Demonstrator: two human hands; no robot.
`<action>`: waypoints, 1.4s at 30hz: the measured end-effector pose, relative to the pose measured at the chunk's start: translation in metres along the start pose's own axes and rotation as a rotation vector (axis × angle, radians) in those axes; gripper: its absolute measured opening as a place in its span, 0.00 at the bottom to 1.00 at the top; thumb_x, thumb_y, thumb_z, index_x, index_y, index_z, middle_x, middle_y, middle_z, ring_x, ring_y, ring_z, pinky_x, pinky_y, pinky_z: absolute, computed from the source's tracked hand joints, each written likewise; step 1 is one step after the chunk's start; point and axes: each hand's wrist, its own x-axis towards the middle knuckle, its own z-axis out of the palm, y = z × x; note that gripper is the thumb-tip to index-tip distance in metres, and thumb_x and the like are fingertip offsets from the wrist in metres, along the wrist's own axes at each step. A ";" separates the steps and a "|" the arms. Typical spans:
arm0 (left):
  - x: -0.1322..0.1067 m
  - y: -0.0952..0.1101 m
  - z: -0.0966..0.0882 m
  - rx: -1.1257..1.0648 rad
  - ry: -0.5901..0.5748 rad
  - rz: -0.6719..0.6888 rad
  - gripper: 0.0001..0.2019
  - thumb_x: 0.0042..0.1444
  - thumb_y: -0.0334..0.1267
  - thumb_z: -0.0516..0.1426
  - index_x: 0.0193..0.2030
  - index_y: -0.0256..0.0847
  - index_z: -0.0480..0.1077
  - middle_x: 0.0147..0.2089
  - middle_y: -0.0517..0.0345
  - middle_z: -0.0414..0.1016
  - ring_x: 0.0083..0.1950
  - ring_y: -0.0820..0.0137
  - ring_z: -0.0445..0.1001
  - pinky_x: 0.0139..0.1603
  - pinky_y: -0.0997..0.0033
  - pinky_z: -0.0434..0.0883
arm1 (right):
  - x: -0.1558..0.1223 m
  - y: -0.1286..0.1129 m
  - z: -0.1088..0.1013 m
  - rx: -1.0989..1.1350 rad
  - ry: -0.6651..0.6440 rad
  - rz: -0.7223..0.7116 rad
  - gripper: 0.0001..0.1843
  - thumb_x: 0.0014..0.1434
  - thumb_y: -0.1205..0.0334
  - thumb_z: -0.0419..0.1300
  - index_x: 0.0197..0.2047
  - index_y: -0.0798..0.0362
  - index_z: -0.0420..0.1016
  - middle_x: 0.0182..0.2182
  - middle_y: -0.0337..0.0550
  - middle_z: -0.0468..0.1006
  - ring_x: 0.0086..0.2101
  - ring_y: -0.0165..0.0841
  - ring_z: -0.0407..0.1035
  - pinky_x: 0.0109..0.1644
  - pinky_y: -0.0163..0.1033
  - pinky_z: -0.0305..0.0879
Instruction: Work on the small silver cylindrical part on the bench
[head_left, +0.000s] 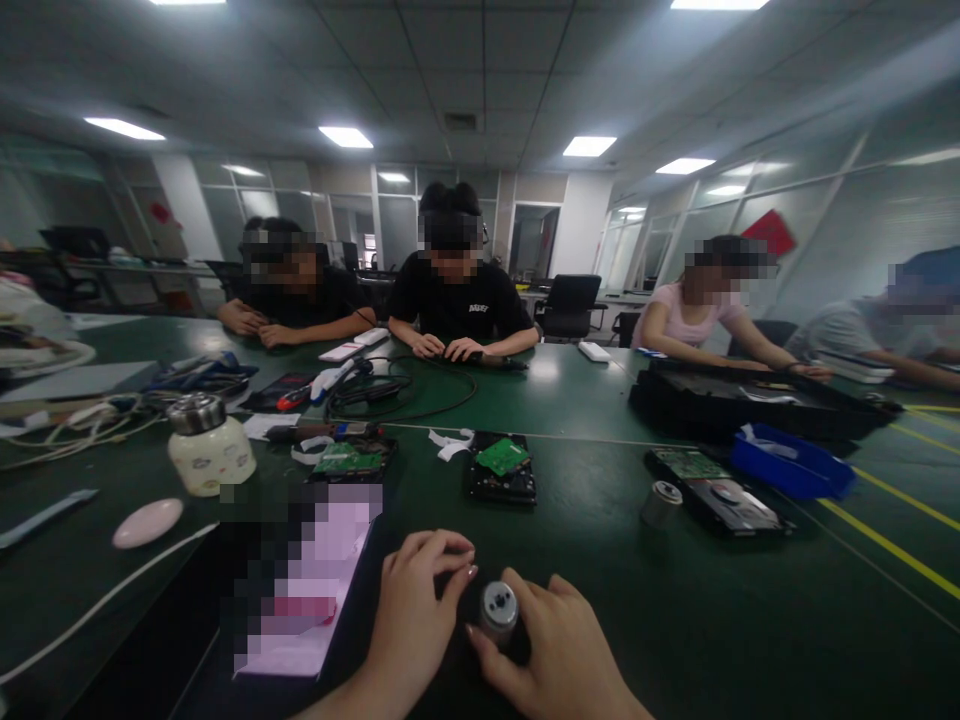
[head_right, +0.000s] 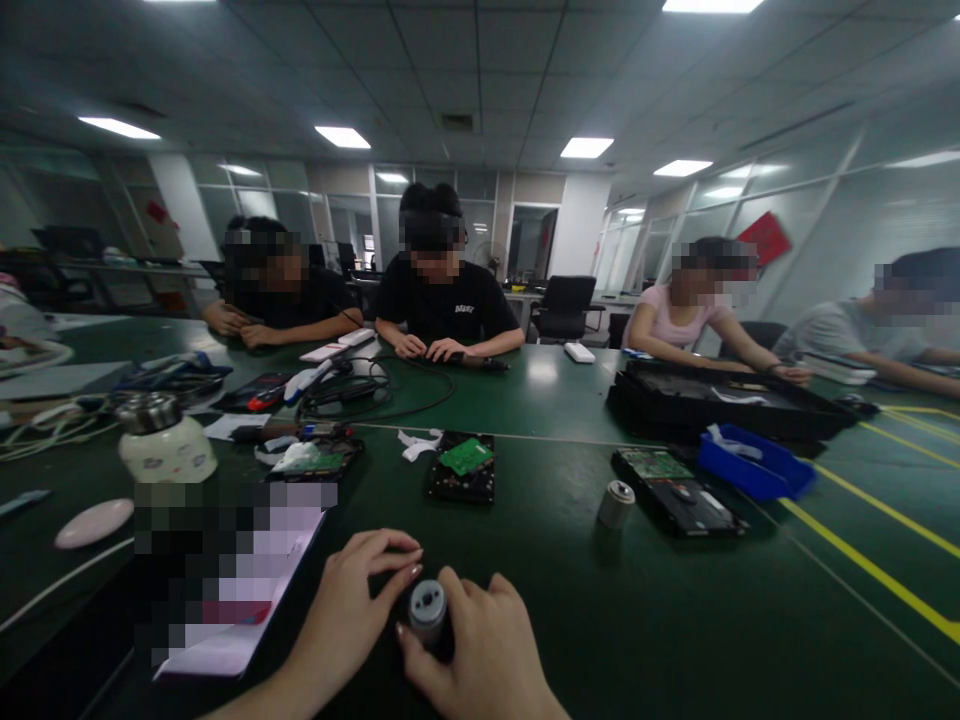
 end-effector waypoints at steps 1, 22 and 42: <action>0.001 -0.001 0.000 0.010 0.001 0.002 0.05 0.52 0.31 0.59 0.34 0.45 0.75 0.39 0.56 0.78 0.44 0.58 0.76 0.46 0.51 0.69 | 0.000 0.000 0.000 -0.001 -0.002 0.002 0.08 0.57 0.55 0.56 0.34 0.51 0.66 0.28 0.40 0.78 0.26 0.36 0.70 0.34 0.38 0.53; -0.014 0.019 -0.008 -0.316 0.036 0.343 0.07 0.55 0.29 0.59 0.37 0.44 0.67 0.38 0.56 0.75 0.49 0.63 0.73 0.46 0.62 0.73 | -0.001 0.003 0.003 0.057 -0.010 -0.024 0.06 0.54 0.59 0.56 0.36 0.51 0.67 0.31 0.38 0.77 0.29 0.34 0.70 0.36 0.38 0.51; -0.015 0.023 -0.015 -0.215 -0.020 0.527 0.16 0.54 0.26 0.56 0.48 0.44 0.68 0.45 0.55 0.72 0.50 0.63 0.68 0.51 0.60 0.67 | -0.001 0.005 0.002 0.072 -0.035 -0.009 0.09 0.58 0.55 0.55 0.36 0.52 0.68 0.32 0.42 0.78 0.29 0.36 0.71 0.37 0.40 0.53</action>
